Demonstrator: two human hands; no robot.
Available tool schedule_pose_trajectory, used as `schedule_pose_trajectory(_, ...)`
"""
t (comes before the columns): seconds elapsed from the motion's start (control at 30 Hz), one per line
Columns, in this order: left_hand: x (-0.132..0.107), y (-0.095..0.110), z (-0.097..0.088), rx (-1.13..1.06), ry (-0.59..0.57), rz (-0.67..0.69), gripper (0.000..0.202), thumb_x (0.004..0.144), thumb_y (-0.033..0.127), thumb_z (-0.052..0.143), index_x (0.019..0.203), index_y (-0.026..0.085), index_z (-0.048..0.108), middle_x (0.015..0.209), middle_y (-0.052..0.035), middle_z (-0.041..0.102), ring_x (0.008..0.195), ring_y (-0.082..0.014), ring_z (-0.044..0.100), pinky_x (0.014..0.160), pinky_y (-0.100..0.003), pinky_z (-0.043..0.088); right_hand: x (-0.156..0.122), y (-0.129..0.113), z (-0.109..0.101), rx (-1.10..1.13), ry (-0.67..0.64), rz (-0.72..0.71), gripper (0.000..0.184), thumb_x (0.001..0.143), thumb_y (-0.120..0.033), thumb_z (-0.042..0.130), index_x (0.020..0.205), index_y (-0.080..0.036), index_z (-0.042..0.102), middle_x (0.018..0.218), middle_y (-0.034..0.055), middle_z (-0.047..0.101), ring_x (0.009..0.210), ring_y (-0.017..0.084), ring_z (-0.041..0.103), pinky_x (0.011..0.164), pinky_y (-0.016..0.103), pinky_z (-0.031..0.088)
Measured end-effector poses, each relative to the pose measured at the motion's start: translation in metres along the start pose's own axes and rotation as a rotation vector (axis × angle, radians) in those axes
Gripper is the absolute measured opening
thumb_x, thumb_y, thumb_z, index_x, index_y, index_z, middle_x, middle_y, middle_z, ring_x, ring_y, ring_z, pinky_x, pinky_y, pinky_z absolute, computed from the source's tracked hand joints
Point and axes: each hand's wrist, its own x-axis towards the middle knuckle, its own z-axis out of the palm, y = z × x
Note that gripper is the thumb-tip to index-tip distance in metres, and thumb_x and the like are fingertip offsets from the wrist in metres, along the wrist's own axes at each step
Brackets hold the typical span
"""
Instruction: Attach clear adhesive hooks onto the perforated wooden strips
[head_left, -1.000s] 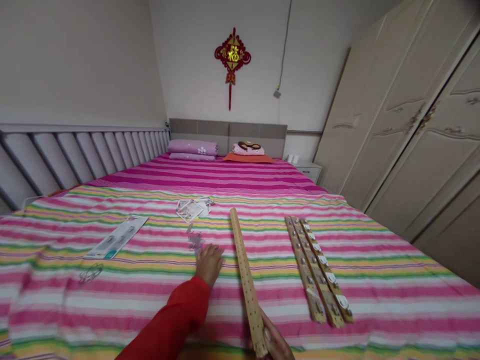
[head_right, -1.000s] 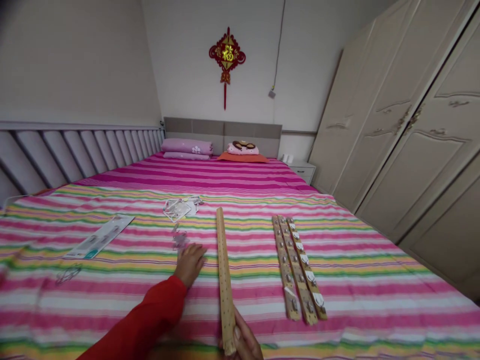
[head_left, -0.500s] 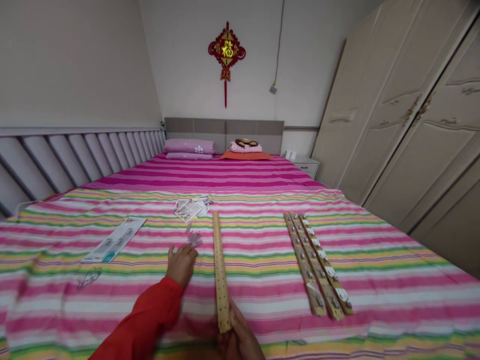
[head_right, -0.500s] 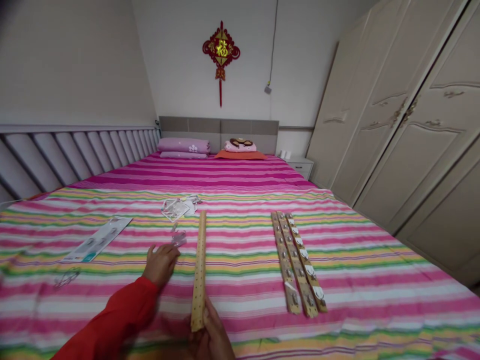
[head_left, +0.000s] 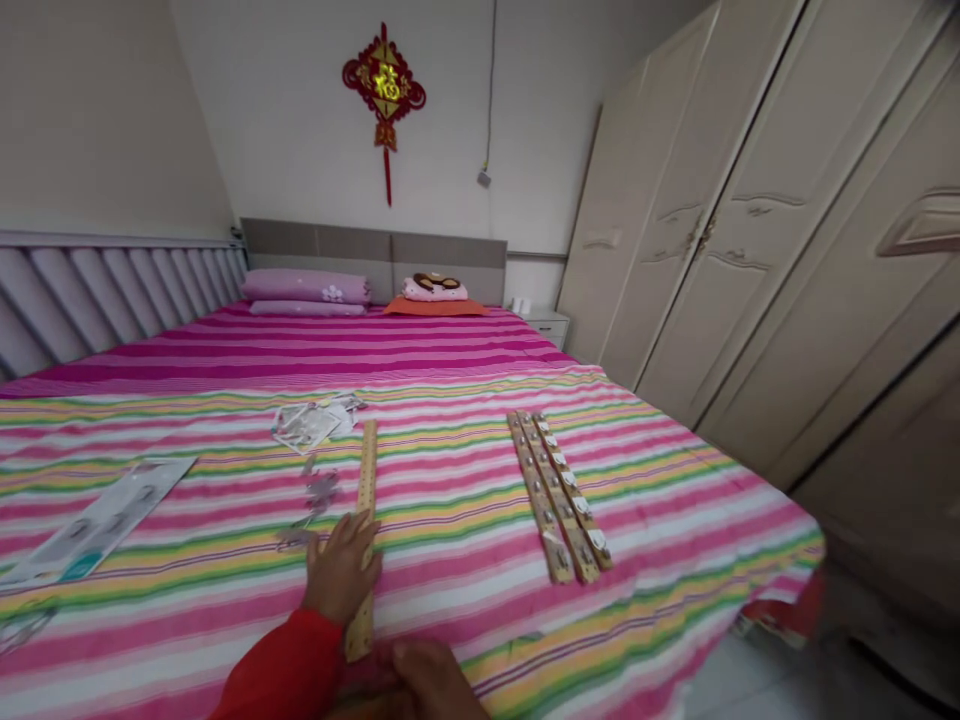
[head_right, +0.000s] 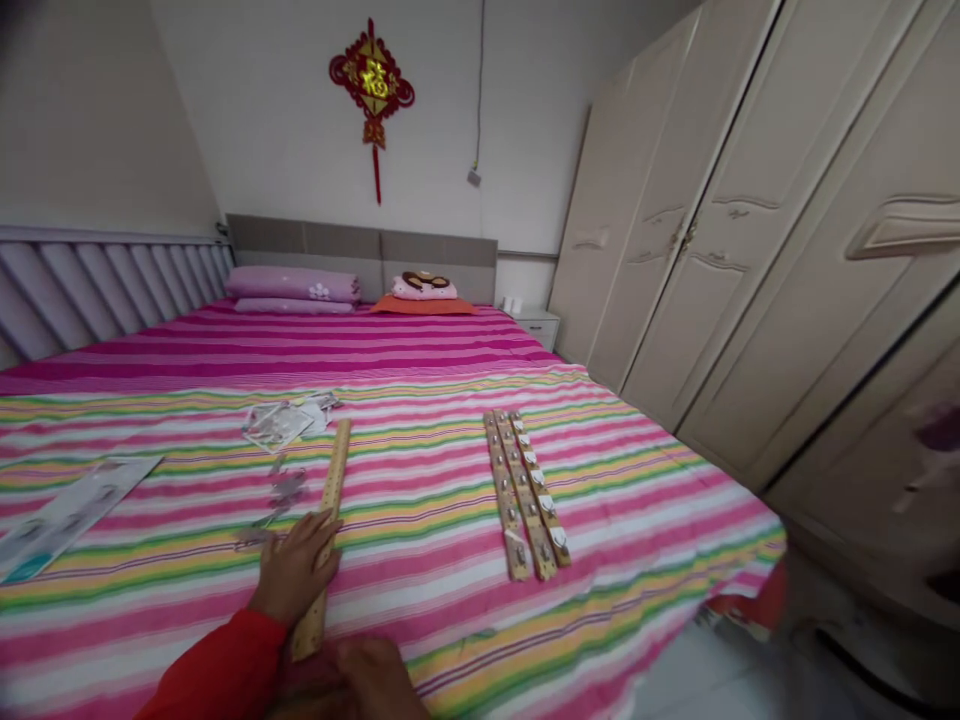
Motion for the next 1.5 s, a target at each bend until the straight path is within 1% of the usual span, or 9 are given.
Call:
schedule_pose_trajectory(0.13, 0.003, -0.004, 0.004, 0.034, -0.017, 0.012, 0.042, 0.081, 0.026, 0.047, 0.12, 0.03, 0.061, 0.139, -0.0054, 0.051, 0.13, -0.0307, 0.04, 0.105, -0.061, 0.018, -0.036, -0.04, -0.054, 0.006, 0.426, -0.251, 0.047, 0.061, -0.052, 0.078, 0.079, -0.012, 0.063, 0.059, 0.0041, 0.068, 0.039, 0.013, 0.06, 0.036, 0.02, 0.042)
schedule_pose_trajectory(0.2, 0.002, -0.002, 0.006, 0.041, -0.013, 0.007, 0.042, 0.082, 0.025, 0.043, 0.12, 0.029, 0.06, 0.14, -0.0055, 0.049, 0.13, -0.0283, 0.041, 0.105, -0.059, 0.021, -0.053, -0.068, -0.073, 0.132, 0.659, -0.392, 0.044, 0.059, -0.049, 0.081, 0.076, -0.013, 0.061, 0.058, 0.0024, 0.068, 0.042, 0.012, 0.061, 0.039, 0.02, 0.047)
schedule_pose_trajectory(0.27, 0.0, 0.004, 0.007, 0.041, -0.01, -0.018, 0.041, 0.084, 0.025, 0.04, 0.12, 0.028, 0.06, 0.141, -0.0059, 0.047, 0.13, -0.0267, 0.041, 0.103, -0.057, 0.024, -0.064, -0.095, -0.084, 0.214, 0.726, -0.454, 0.041, 0.062, -0.045, 0.08, 0.081, -0.014, 0.06, 0.066, 0.004, 0.072, 0.055, 0.016, 0.068, 0.052, 0.023, 0.056)
schedule_pose_trajectory(0.5, -0.015, 0.014, 0.003, -0.047, 0.049, -0.079, 0.036, 0.083, 0.032, 0.042, 0.112, 0.029, 0.064, 0.135, -0.0039, 0.055, 0.13, -0.0289, 0.04, 0.102, -0.055, 0.025, -0.057, -0.134, -0.101, 0.394, 0.528, -0.397, 0.025, 0.069, -0.03, 0.078, 0.078, -0.015, 0.059, 0.078, 0.0074, 0.073, 0.08, 0.02, 0.072, 0.076, 0.031, 0.06)
schedule_pose_trajectory(0.73, -0.032, 0.016, -0.014, -0.386, 0.183, -0.018, 0.033, 0.079, 0.04, 0.047, 0.101, 0.027, 0.068, 0.125, -0.0062, 0.062, 0.128, -0.0275, 0.045, 0.106, -0.048, 0.032, -0.042, -0.134, -0.104, 0.567, 0.306, -0.235, 0.013, 0.075, -0.014, 0.073, 0.083, -0.009, 0.064, 0.083, 0.0086, 0.071, 0.072, 0.012, 0.069, 0.064, 0.02, 0.058)
schedule_pose_trajectory(0.97, -0.048, 0.068, -0.017, -0.918, 0.06, -0.138, 0.043, 0.077, 0.052, 0.054, 0.106, 0.023, 0.066, 0.119, -0.0078, 0.065, 0.116, -0.025, 0.056, 0.102, -0.041, 0.043, -0.03, -0.126, -0.073, 0.611, 0.079, -0.182, 0.013, 0.075, -0.012, 0.073, 0.086, -0.01, 0.066, 0.074, 0.0019, 0.067, 0.066, 0.008, 0.064, 0.064, 0.016, 0.055)
schedule_pose_trajectory(1.13, -0.048, 0.095, -0.007, -1.152, -0.004, -0.261, 0.063, 0.072, 0.054, 0.061, 0.123, 0.017, 0.055, 0.119, -0.0141, 0.062, 0.106, -0.0247, 0.061, 0.085, -0.036, 0.052, -0.011, -0.101, -0.023, 0.543, 0.056, -0.165, 0.015, 0.074, -0.014, 0.074, 0.087, -0.014, 0.069, 0.081, 0.0037, 0.071, 0.072, 0.011, 0.066, 0.068, 0.021, 0.055)
schedule_pose_trajectory(1.3, -0.028, 0.08, -0.012, -1.124, 0.137, -0.32, 0.075, 0.066, 0.054, 0.067, 0.127, 0.015, 0.048, 0.105, -0.0114, 0.063, 0.087, -0.0197, 0.064, 0.076, -0.031, 0.052, 0.011, -0.081, 0.044, 0.258, -0.084, -0.206, 0.027, 0.076, -0.024, 0.072, 0.102, -0.016, 0.069, 0.093, 0.0081, 0.072, 0.083, 0.017, 0.066, 0.074, 0.028, 0.053)
schedule_pose_trajectory(1.5, -0.007, 0.035, -0.033, -1.112, 0.271, -0.36, 0.049, 0.078, 0.061, 0.048, 0.094, 0.017, 0.061, 0.073, -0.0032, 0.063, 0.067, -0.0172, 0.061, 0.062, -0.029, 0.049, 0.044, -0.064, 0.085, 0.056, -0.111, -0.155, 0.043, 0.071, -0.029, 0.075, 0.112, -0.017, 0.066, 0.085, 0.0043, 0.071, 0.061, 0.011, 0.059, 0.058, 0.021, 0.047)
